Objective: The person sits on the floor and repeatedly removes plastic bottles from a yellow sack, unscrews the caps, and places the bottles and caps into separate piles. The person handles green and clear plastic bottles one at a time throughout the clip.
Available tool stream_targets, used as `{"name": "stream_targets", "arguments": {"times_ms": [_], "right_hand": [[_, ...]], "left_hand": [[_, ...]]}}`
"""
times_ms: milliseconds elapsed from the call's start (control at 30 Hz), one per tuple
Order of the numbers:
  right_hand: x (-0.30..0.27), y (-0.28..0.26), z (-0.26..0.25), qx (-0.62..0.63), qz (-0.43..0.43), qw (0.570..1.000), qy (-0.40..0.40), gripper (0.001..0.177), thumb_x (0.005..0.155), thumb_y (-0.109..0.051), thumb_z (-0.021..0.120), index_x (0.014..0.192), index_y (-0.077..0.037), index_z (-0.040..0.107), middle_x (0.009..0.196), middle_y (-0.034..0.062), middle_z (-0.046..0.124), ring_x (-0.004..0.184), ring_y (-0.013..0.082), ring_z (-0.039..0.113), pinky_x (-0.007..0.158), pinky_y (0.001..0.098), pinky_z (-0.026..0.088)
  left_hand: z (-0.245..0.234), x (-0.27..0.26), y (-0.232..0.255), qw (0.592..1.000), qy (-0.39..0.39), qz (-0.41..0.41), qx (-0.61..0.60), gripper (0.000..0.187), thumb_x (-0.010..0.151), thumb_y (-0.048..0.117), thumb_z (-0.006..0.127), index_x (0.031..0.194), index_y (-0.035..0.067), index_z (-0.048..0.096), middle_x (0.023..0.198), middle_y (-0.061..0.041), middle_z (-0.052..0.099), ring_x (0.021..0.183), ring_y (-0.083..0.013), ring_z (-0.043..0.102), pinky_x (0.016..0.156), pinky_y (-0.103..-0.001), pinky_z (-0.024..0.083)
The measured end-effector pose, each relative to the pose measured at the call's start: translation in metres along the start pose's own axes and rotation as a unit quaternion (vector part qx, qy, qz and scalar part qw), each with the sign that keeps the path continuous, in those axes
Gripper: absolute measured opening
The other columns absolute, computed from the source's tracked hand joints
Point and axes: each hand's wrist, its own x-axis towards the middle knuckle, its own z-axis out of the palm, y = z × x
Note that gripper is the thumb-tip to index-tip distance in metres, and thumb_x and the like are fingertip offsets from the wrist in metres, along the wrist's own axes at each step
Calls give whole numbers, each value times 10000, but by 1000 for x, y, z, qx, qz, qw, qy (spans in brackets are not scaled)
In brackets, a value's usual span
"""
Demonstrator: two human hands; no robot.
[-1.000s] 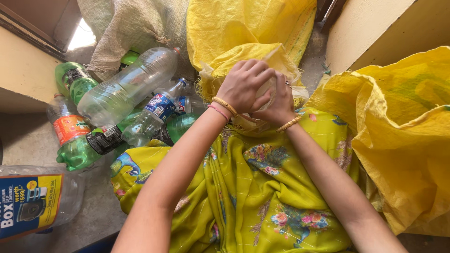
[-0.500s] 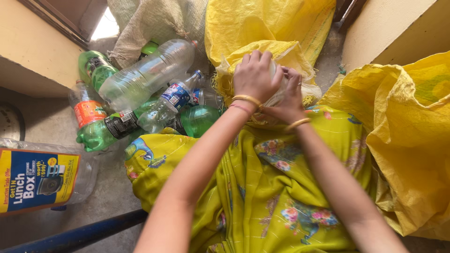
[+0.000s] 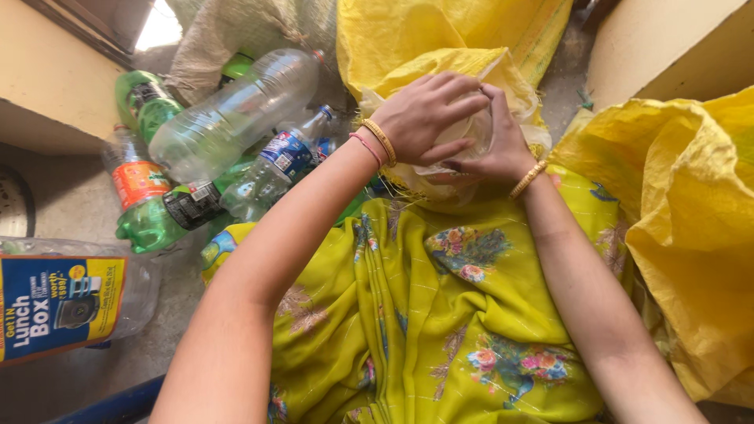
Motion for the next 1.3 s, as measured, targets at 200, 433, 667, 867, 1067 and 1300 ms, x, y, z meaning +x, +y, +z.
{"name": "stream_targets", "arguments": {"times_ms": [200, 433, 667, 867, 1067, 1300], "right_hand": [[-3, 0, 7, -9, 21, 999, 28, 1149, 636, -358, 961, 1521, -71, 288, 1475, 176, 510, 1386, 319, 536, 1163, 417, 451], [-6, -17, 36, -62, 59, 990, 111, 1094, 682, -415, 968, 1511, -76, 340, 1420, 183, 559, 1312, 367, 578, 1117, 457, 469], [10, -58, 103, -308, 65, 900, 303, 1051, 812, -530, 926, 1527, -9, 360, 1461, 185, 537, 1320, 380, 542, 1140, 503, 416], [4, -62, 86, -227, 52, 966, 116, 1096, 725, -541, 913, 1528, -66, 336, 1465, 209, 498, 1345, 394, 507, 1074, 514, 426], [24, -14, 13, 105, -27, 965, -237, 1366, 558, -446, 950, 1611, -52, 174, 1571, 176, 399, 1477, 318, 402, 1224, 424, 332], [14, 11, 20, 126, 1, 987, -102, 1338, 589, -444, 966, 1611, -34, 207, 1571, 171, 430, 1497, 296, 428, 1260, 408, 354]], "left_hand": [[5, -2, 12, 998, 50, -42, -13, 440, 935, 367, 664, 1263, 90, 567, 1243, -158, 583, 1103, -340, 591, 984, -450, 502], [20, -10, 23, 966, 108, -233, 2, 357, 961, 364, 638, 1171, 79, 594, 1093, -156, 597, 1013, -329, 604, 895, -449, 524], [46, -4, 7, 825, 159, -537, 75, 315, 912, 405, 630, 1051, 123, 641, 1025, -167, 651, 988, -364, 642, 783, -485, 557], [26, -45, 11, 818, 183, -545, 25, 327, 952, 386, 620, 1109, 100, 638, 1079, -196, 660, 1032, -406, 644, 876, -504, 533], [1, -65, 41, 955, 163, -240, -57, 392, 980, 291, 614, 1285, 47, 573, 1204, -209, 609, 1131, -399, 606, 973, -467, 523], [-2, -25, -3, 986, 57, -139, -68, 323, 1024, 308, 582, 1248, 75, 586, 1161, -166, 618, 1106, -357, 619, 914, -453, 544]]}}
